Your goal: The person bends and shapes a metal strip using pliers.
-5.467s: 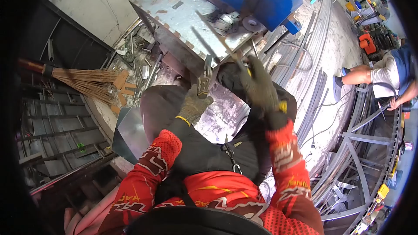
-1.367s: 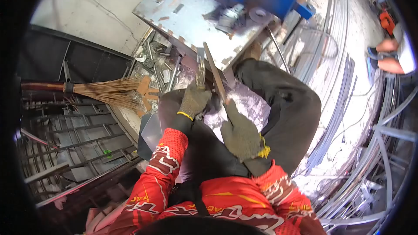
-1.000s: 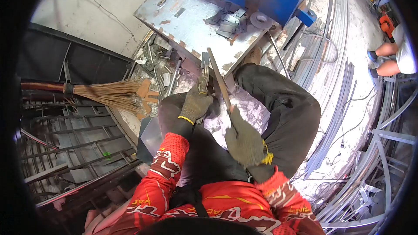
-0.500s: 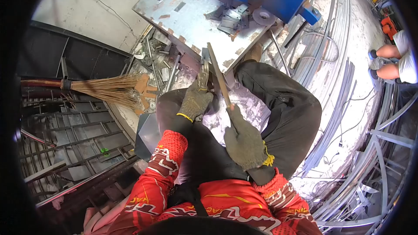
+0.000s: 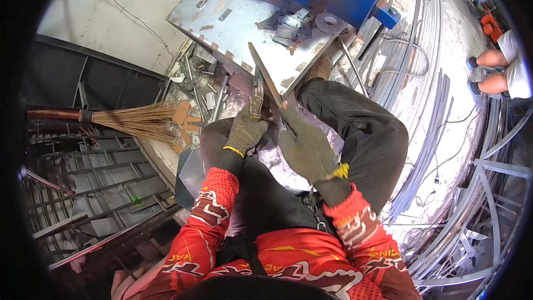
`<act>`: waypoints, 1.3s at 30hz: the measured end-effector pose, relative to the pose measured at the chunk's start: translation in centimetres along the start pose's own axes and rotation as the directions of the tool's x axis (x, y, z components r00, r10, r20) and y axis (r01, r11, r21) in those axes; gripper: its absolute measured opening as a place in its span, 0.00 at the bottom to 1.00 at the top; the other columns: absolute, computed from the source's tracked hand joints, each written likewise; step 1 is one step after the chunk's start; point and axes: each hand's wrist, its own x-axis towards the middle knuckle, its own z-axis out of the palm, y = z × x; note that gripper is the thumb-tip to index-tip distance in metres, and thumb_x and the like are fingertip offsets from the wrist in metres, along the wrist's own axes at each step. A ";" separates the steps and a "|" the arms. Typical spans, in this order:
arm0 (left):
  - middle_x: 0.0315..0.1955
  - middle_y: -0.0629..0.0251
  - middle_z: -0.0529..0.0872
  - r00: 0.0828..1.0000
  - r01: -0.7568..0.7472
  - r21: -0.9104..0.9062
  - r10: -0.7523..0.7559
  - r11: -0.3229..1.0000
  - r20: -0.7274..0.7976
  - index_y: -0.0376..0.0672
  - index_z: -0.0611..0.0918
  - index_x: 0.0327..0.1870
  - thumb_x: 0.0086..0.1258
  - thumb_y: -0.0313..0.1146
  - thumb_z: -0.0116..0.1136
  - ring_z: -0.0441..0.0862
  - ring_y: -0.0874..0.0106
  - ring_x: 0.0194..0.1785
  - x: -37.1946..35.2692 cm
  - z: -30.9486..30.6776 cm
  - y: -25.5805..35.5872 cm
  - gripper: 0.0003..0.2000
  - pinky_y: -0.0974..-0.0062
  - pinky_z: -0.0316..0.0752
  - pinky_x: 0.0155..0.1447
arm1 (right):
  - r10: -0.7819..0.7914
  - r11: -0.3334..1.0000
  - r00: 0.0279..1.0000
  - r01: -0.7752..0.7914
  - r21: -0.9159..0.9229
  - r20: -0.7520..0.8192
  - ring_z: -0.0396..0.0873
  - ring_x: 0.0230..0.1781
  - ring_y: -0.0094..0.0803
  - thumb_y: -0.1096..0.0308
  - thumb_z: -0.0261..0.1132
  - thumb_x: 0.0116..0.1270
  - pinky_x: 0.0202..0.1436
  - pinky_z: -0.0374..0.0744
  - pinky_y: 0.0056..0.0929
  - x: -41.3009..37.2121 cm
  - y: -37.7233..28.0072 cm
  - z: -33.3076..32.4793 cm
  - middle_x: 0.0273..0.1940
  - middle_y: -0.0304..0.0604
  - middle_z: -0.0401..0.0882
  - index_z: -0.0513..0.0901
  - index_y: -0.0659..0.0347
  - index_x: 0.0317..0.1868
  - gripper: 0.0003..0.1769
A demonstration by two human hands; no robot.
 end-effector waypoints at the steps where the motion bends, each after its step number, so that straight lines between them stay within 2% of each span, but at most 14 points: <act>1: 0.54 0.40 0.86 1.000 0.023 -0.035 -0.023 0.999 -0.003 0.37 0.80 0.63 0.60 0.36 0.68 0.84 0.42 0.59 -0.1 -0.1 -0.1 0.28 0.55 0.80 0.63 | -0.004 1.000 1.000 0.004 -0.027 0.022 0.84 0.41 0.66 0.66 0.61 0.72 0.45 0.81 0.54 0.8 0.4 0.4 0.44 0.71 0.84 0.71 0.64 0.77 0.34; 2: 0.55 0.39 0.86 0.999 0.043 -0.072 -0.044 0.996 -0.008 0.38 0.80 0.63 0.60 0.37 0.68 0.83 0.42 0.60 0.0 -0.1 -0.3 0.28 0.55 0.80 0.64 | -0.016 1.000 1.000 0.016 -0.023 0.017 0.84 0.41 0.66 0.66 0.61 0.72 0.45 0.81 0.54 0.4 0.2 0.2 0.44 0.71 0.84 0.71 0.64 0.77 0.34; 3: 0.57 0.40 0.85 0.972 -0.153 0.210 0.186 0.966 -0.147 0.38 0.79 0.63 0.60 0.38 0.68 0.82 0.41 0.61 0.7 2.6 -5.1 0.29 0.54 0.79 0.65 | -0.002 0.997 0.999 0.005 -0.073 0.040 0.84 0.39 0.66 0.67 0.61 0.71 0.44 0.80 0.54 -0.8 0.0 -0.1 0.41 0.70 0.83 0.71 0.63 0.78 0.34; 8: 0.56 0.41 0.85 1.000 0.020 0.058 -0.020 0.998 0.000 0.39 0.80 0.64 0.60 0.36 0.67 0.82 0.41 0.61 -0.2 1.0 -2.2 0.29 0.55 0.79 0.64 | -0.081 0.996 0.996 0.080 -0.032 -0.035 0.83 0.34 0.63 0.68 0.60 0.70 0.39 0.78 0.53 -4.7 0.4 -0.1 0.32 0.67 0.81 0.69 0.60 0.79 0.36; 9: 0.56 0.41 0.86 0.999 -0.030 0.093 0.032 0.995 -0.015 0.39 0.80 0.64 0.59 0.35 0.67 0.83 0.42 0.61 -0.1 0.5 -1.1 0.28 0.56 0.80 0.64 | 0.092 0.992 0.991 -0.083 -0.093 0.095 0.87 0.55 0.60 0.70 0.59 0.70 0.58 0.83 0.43 -3.3 -1.2 -0.9 0.57 0.68 0.84 0.72 0.68 0.76 0.34; 12: 0.55 0.42 0.86 0.990 -0.101 0.140 0.113 0.985 -0.087 0.39 0.81 0.62 0.59 0.33 0.65 0.83 0.44 0.60 -0.3 0.7 -1.1 0.27 0.56 0.80 0.63 | 0.047 0.985 0.998 -0.040 -0.169 0.043 0.86 0.55 0.61 0.70 0.59 0.69 0.59 0.83 0.44 0.7 -1.6 -0.7 0.58 0.67 0.85 0.73 0.67 0.76 0.33; 13: 0.56 0.42 0.86 0.994 -0.021 0.073 0.028 0.997 -0.101 0.39 0.81 0.63 0.59 0.33 0.65 0.83 0.44 0.60 -0.3 1.0 -1.5 0.27 0.56 0.80 0.63 | -0.155 0.974 0.987 0.145 -0.176 -0.045 0.83 0.36 0.64 0.67 0.61 0.70 0.39 0.79 0.54 0.8 -0.6 -0.1 0.33 0.66 0.82 0.71 0.59 0.78 0.35; 14: 0.56 0.42 0.86 0.992 0.056 0.000 -0.056 0.998 -0.110 0.40 0.81 0.63 0.59 0.33 0.65 0.84 0.44 0.60 0.0 1.3 -1.9 0.27 0.57 0.80 0.63 | -0.166 0.972 0.985 0.156 -0.179 -0.046 0.83 0.36 0.64 0.67 0.61 0.70 0.39 0.79 0.54 -0.2 0.0 -0.4 0.33 0.66 0.82 0.71 0.59 0.78 0.35; 15: 0.57 0.43 0.86 0.957 -0.213 0.211 0.248 0.954 -0.152 0.41 0.81 0.63 0.60 0.34 0.65 0.84 0.44 0.60 0.2 0.8 -1.2 0.27 0.56 0.80 0.64 | -0.085 0.982 0.996 0.083 -0.167 -0.004 0.84 0.36 0.64 0.67 0.61 0.70 0.40 0.79 0.54 -1.8 0.0 -0.9 0.34 0.66 0.82 0.71 0.59 0.78 0.35; 16: 0.57 0.43 0.86 0.955 -0.212 0.205 0.247 0.956 -0.163 0.41 0.81 0.63 0.60 0.34 0.65 0.84 0.44 0.60 0.4 0.3 -0.4 0.27 0.56 0.80 0.64 | 0.000 0.987 0.999 0.007 -0.159 0.044 0.84 0.37 0.64 0.67 0.61 0.70 0.41 0.80 0.53 -3.2 0.1 -1.1 0.36 0.66 0.83 0.71 0.59 0.78 0.35; 19: 0.63 0.43 0.82 0.986 0.154 0.038 -0.156 0.987 0.060 0.39 0.76 0.70 0.63 0.35 0.63 0.79 0.45 0.67 -0.4 -0.7 1.3 0.31 0.56 0.75 0.72 | 0.056 0.998 0.998 -0.055 -0.034 0.013 0.84 0.39 0.62 0.67 0.61 0.70 0.43 0.80 0.52 -4.6 0.3 -0.6 0.40 0.66 0.85 0.72 0.59 0.78 0.34; 26: 0.51 0.41 0.88 0.935 0.339 0.246 -0.298 0.908 -0.190 0.39 0.79 0.60 0.65 0.47 0.67 0.85 0.41 0.57 -0.8 -0.5 3.8 0.27 0.47 0.80 0.61 | -0.200 0.930 0.973 0.153 -0.335 -0.112 0.83 0.37 0.57 0.70 0.64 0.67 0.42 0.80 0.53 -1.2 -1.3 -2.8 0.36 0.54 0.81 0.77 0.54 0.73 0.32; 35: 0.48 0.42 0.89 0.959 0.272 0.277 -0.236 0.921 -0.158 0.37 0.76 0.66 0.61 0.58 0.73 0.87 0.41 0.53 -1.2 -1.3 4.3 0.40 0.48 0.82 0.58 | -0.148 0.894 0.988 0.117 -0.433 -0.039 0.82 0.34 0.55 0.74 0.67 0.63 0.35 0.80 0.51 -6.5 1.1 -1.9 0.37 0.52 0.77 0.78 0.52 0.73 0.35; 39: 0.46 0.40 0.89 0.945 0.322 0.314 -0.283 0.893 -0.165 0.36 0.75 0.56 0.63 0.51 0.71 0.87 0.41 0.52 -1.3 -1.1 5.4 0.31 0.45 0.81 0.57 | -0.237 0.878 0.968 0.174 -0.447 -0.087 0.82 0.35 0.55 0.72 0.67 0.64 0.36 0.81 0.52 -3.1 1.2 -0.6 0.38 0.51 0.77 0.77 0.51 0.73 0.34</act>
